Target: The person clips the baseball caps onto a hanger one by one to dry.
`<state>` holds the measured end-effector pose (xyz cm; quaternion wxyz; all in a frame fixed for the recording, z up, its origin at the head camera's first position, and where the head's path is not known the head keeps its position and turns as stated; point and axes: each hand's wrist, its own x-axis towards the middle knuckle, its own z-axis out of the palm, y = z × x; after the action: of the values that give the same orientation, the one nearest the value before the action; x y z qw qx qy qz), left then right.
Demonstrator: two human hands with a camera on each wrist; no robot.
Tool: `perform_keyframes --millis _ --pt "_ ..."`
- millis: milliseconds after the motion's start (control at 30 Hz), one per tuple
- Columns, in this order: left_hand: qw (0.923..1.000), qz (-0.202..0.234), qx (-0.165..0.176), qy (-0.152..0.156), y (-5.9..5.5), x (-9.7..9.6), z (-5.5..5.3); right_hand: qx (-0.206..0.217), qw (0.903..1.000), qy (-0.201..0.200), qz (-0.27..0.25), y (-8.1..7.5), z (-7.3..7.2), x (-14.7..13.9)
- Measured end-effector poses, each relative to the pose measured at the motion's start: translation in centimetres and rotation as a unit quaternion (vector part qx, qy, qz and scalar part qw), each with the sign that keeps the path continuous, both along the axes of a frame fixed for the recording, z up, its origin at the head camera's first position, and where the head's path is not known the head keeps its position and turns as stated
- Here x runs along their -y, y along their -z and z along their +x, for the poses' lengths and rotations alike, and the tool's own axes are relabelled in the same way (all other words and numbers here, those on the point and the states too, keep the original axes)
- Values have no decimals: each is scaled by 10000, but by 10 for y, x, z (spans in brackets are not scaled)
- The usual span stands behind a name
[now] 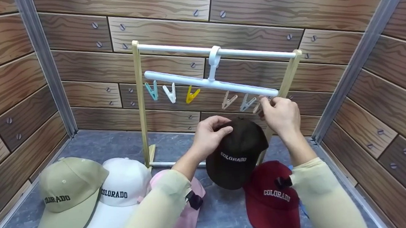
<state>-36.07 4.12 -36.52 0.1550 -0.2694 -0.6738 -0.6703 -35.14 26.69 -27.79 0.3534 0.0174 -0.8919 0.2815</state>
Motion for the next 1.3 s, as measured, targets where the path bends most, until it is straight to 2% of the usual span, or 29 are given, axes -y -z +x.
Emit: perform_keyframes --millis 233,467,967,1200,1300 --pt "9986 289 429 123 5 0 -4 -120 9999 -56 -37 1 0 4" --pt "9984 244 460 201 4 -2 -2 -209 9998 -34 35 3 -2 5" --pt "9976 336 554 260 6 -1 -4 235 9993 -284 -74 4 -4 5" --pt "9969 396 637 248 8 0 -7 617 9953 -625 -413 5 -5 3" --pt "9964 401 701 246 9 0 -8 784 9898 -890 -792 6 -6 3"
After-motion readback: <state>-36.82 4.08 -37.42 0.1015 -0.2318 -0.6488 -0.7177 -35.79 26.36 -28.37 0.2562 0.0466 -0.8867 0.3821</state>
